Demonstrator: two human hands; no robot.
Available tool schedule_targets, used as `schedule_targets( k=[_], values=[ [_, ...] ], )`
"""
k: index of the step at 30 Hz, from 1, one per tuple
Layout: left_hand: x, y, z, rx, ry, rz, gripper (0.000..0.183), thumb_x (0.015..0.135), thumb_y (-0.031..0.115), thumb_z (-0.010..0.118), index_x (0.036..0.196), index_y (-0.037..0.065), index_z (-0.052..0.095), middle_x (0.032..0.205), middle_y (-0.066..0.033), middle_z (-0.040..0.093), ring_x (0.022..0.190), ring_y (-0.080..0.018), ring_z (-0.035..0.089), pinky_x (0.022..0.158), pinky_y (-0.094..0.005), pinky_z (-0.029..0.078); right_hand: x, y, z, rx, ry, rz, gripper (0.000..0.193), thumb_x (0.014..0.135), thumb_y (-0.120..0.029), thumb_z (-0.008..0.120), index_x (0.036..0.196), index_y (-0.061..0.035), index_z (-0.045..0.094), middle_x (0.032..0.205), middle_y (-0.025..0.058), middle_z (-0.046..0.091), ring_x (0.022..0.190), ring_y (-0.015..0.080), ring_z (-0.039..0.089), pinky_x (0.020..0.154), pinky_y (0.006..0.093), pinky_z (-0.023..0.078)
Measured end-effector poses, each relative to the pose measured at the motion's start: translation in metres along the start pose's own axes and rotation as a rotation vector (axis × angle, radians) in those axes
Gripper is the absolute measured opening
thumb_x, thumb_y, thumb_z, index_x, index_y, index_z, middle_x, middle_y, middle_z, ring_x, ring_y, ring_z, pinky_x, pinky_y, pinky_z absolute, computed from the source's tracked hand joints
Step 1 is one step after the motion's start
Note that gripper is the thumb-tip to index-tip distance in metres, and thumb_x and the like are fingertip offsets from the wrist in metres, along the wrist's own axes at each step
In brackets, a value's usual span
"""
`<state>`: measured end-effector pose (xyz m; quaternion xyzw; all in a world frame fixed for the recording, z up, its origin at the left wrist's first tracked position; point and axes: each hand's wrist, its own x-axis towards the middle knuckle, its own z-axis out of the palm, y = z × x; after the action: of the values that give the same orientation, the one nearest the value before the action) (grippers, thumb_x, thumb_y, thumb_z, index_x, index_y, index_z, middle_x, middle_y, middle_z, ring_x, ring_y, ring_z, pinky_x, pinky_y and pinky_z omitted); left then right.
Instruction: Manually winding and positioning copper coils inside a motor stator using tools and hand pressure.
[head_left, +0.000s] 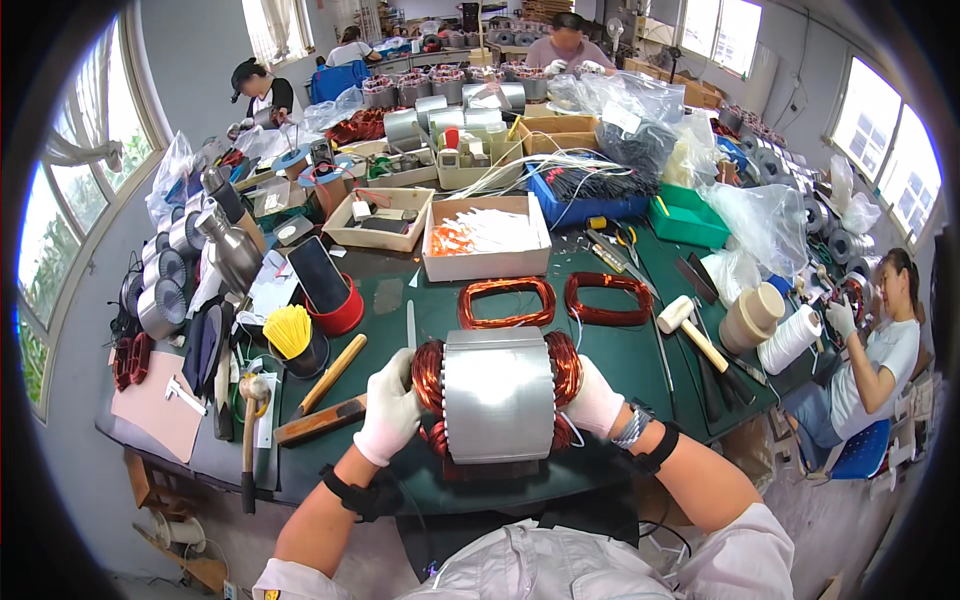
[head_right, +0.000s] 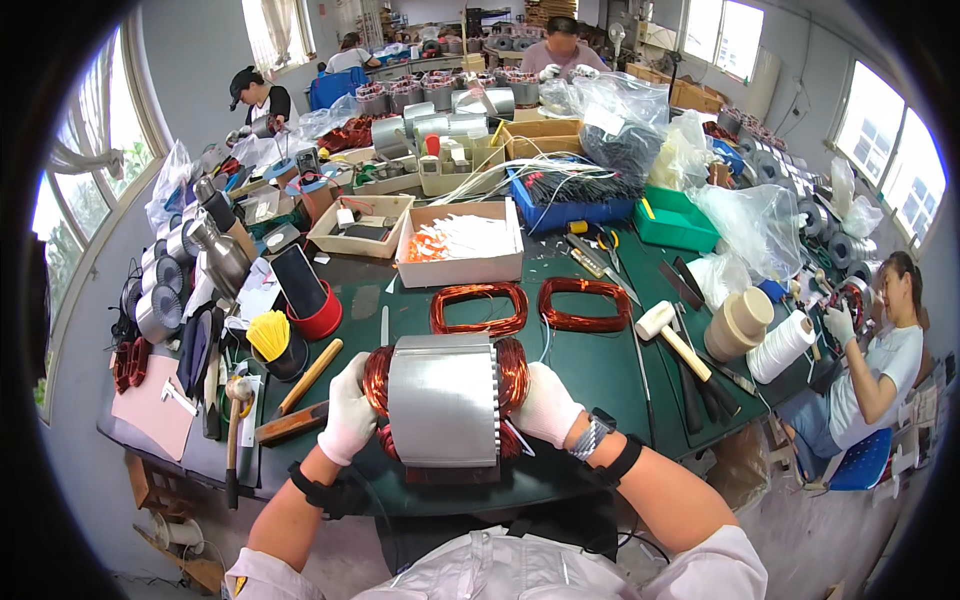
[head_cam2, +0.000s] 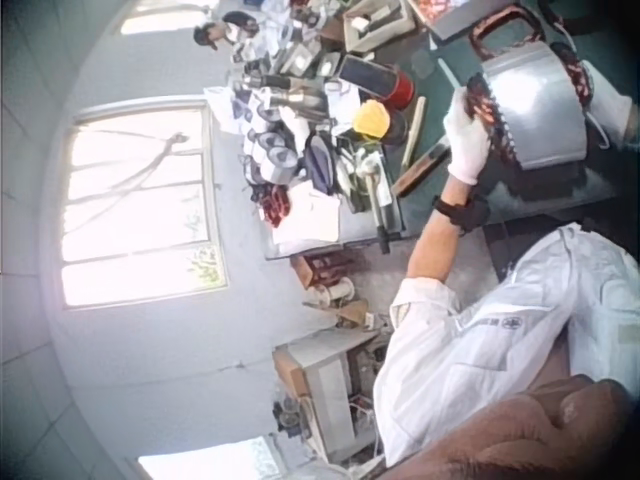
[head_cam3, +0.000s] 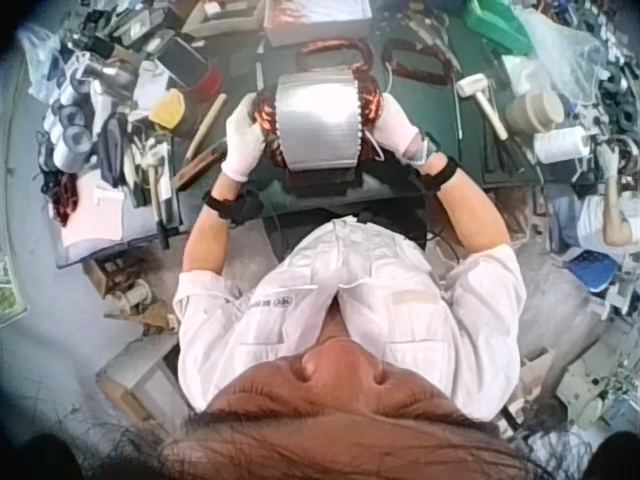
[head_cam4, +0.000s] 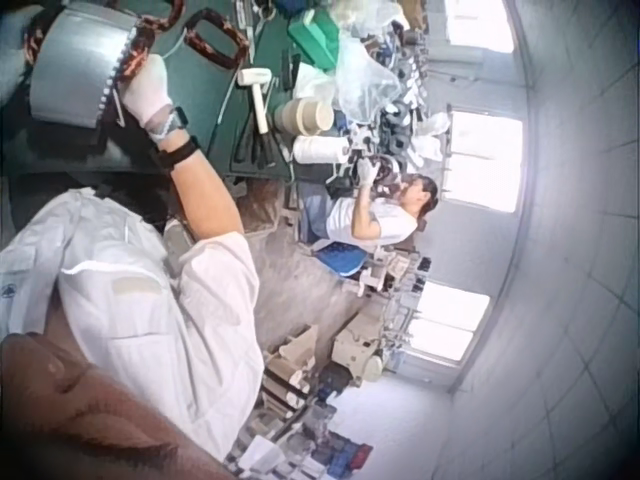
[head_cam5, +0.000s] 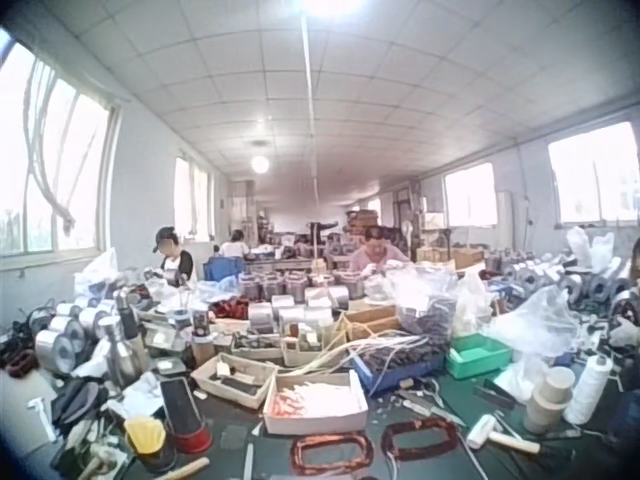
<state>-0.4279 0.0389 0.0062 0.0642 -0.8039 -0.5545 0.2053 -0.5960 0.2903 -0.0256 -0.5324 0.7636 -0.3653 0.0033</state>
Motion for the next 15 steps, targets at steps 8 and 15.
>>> schedule_targets(
  k=[8, 15],
  values=[
    [0.006, -0.007, 0.000, -0.374, -0.018, -0.167, 0.037, 0.097, 0.004, 0.068, 0.132, -0.006, 0.062, 0.118, -0.0088, 0.072, 0.107, -0.0129, 0.064, 0.098, -0.0305, 0.051, 0.002, 0.003, -0.004, 0.148, 0.019, -0.054, 0.011, 0.085, -0.010, 0.071, 0.096, -0.0065, 0.070, 0.087, 0.0132, 0.072, 0.082, 0.0348, 0.071, 0.070, 0.0406, 0.057],
    [0.013, -0.031, -0.004, -0.119, -0.084, -0.157, 0.035, 0.084, 0.006, 0.078, 0.113, -0.002, 0.061, 0.097, -0.0032, 0.066, 0.091, -0.0100, 0.058, 0.087, -0.0279, 0.051, -0.012, 0.007, -0.004, 0.423, -0.002, 0.138, 0.042, 0.088, -0.002, 0.075, 0.126, -0.0057, 0.058, 0.116, 0.0076, 0.069, 0.106, 0.0200, 0.068, 0.092, 0.0359, 0.056]
  ],
)
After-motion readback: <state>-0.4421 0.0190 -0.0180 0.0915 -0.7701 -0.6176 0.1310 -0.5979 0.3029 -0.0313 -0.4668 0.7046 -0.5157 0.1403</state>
